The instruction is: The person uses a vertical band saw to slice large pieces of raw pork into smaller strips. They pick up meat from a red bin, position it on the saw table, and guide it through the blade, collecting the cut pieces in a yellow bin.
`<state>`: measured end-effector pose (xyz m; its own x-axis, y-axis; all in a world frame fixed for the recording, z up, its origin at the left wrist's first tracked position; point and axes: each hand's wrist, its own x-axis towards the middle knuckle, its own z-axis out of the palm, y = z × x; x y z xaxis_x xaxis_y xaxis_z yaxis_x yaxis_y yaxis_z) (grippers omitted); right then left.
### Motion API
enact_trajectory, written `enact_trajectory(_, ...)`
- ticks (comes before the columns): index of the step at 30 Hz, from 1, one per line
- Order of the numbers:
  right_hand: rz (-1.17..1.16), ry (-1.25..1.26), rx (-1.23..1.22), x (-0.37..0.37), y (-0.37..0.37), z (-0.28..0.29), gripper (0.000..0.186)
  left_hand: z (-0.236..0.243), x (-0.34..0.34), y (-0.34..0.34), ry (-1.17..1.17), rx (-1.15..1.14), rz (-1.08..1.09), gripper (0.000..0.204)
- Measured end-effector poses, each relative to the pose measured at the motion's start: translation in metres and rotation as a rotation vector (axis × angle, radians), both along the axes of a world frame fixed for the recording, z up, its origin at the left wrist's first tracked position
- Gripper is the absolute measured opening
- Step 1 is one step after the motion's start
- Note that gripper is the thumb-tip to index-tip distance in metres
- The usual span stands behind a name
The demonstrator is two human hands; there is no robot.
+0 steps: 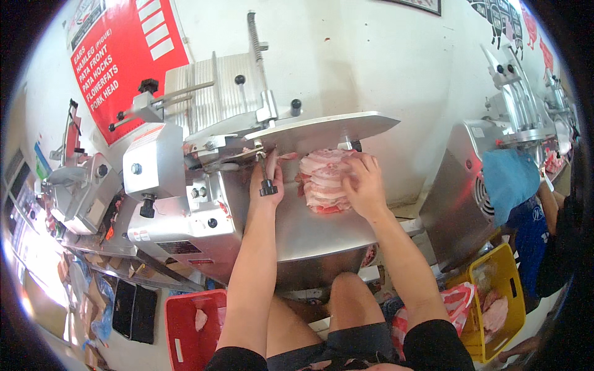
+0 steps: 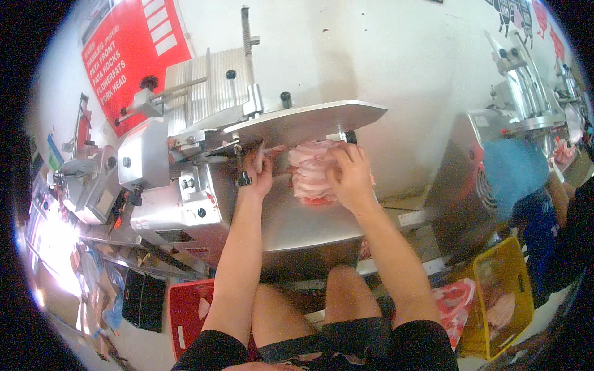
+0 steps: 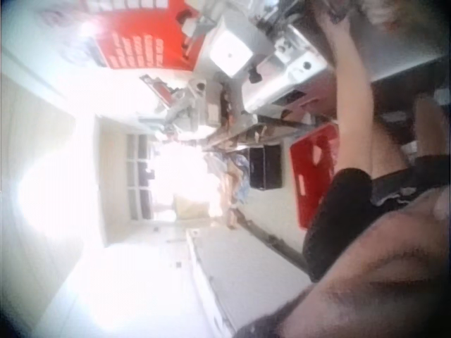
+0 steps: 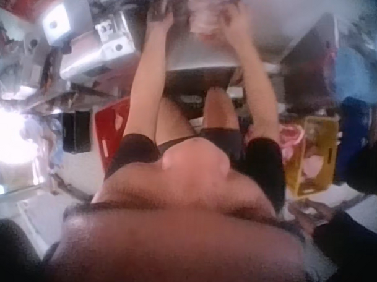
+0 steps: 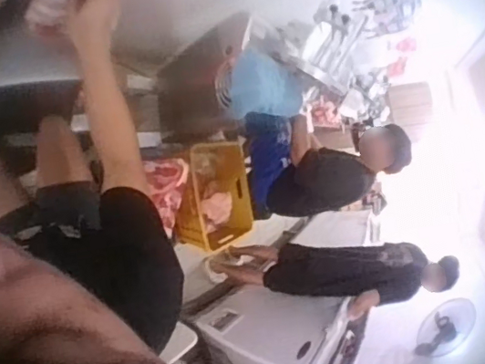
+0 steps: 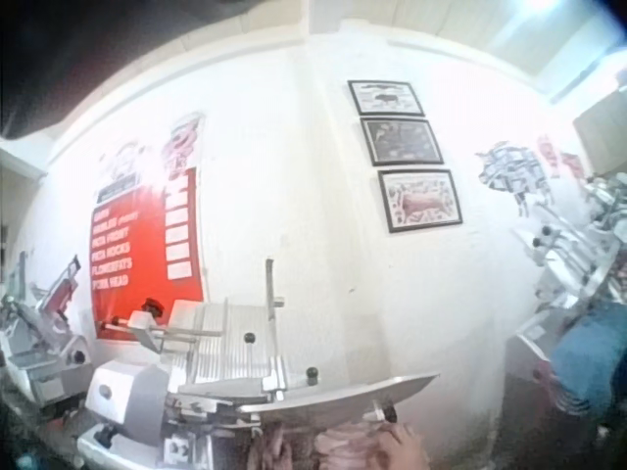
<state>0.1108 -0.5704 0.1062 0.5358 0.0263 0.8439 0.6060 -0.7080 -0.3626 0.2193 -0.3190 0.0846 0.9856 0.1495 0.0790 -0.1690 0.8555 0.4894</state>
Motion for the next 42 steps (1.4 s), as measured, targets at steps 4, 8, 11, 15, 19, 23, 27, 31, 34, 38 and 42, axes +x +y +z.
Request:
enact_trajectory(4, 0.089, -0.016, 0.118, -0.005, 0.002, 0.005, 0.041, 0.014, -0.039, -0.035, -0.245, 0.534, -0.014, 0.01)
enact_trajectory(8, 0.313, -0.007, 0.255, -0.008, 0.005, -0.001, 0.041, 0.019, -0.07, -0.085, -0.527, 0.898, -0.038, 0.015)
enact_trajectory(11, 0.137, -0.024, 0.185, -0.001, -0.003, -0.004, 0.036, 0.024, -0.079, -0.092, -0.645, 1.261, 0.313, 0.017)
enact_trajectory(15, -0.272, 0.119, 0.062, 0.007, -0.01, -0.008, 0.029, 0.029, -0.068, -0.06, -0.519, 1.599, 0.318, 0.019)
enact_trajectory(19, -0.247, -0.042, 0.088, 0.01, -0.009, -0.009, 0.024, 0.02, -0.036, -0.016, -0.209, 1.115, 0.138, 0.014)
enact_trajectory(23, -0.162, -0.044, 0.107, 0.012, -0.008, -0.01, 0.028, 0.004, 0.001, 0.014, -0.015, 0.002, -0.164, 0.01)
enact_trajectory(27, -0.166, -0.087, 0.132, 0.015, -0.007, -0.013, 0.031, -0.009, 0.03, 0.032, -0.094, -0.045, -0.305, 0.015)
enact_trajectory(31, -0.187, -0.009, 0.154, 0.011, -0.007, -0.015, 0.038, -0.023, 0.054, 0.052, -0.053, -0.181, -0.495, 0.024)
enact_trajectory(34, -0.165, 0.044, 0.138, 0.01, -0.006, -0.014, 0.039, -0.036, 0.064, 0.059, -0.103, 0.099, -0.247, 0.028)
enact_trajectory(38, -0.124, 0.021, 0.128, 0.007, -0.006, -0.01, 0.038, -0.032, 0.04, 0.041, -0.197, 0.772, 0.098, 0.026)
enact_trajectory(42, 0.043, -0.069, 0.111, 0.002, -0.002, -0.006, 0.04, -0.003, -0.019, -0.014, -0.222, 0.633, -0.061, 0.019)
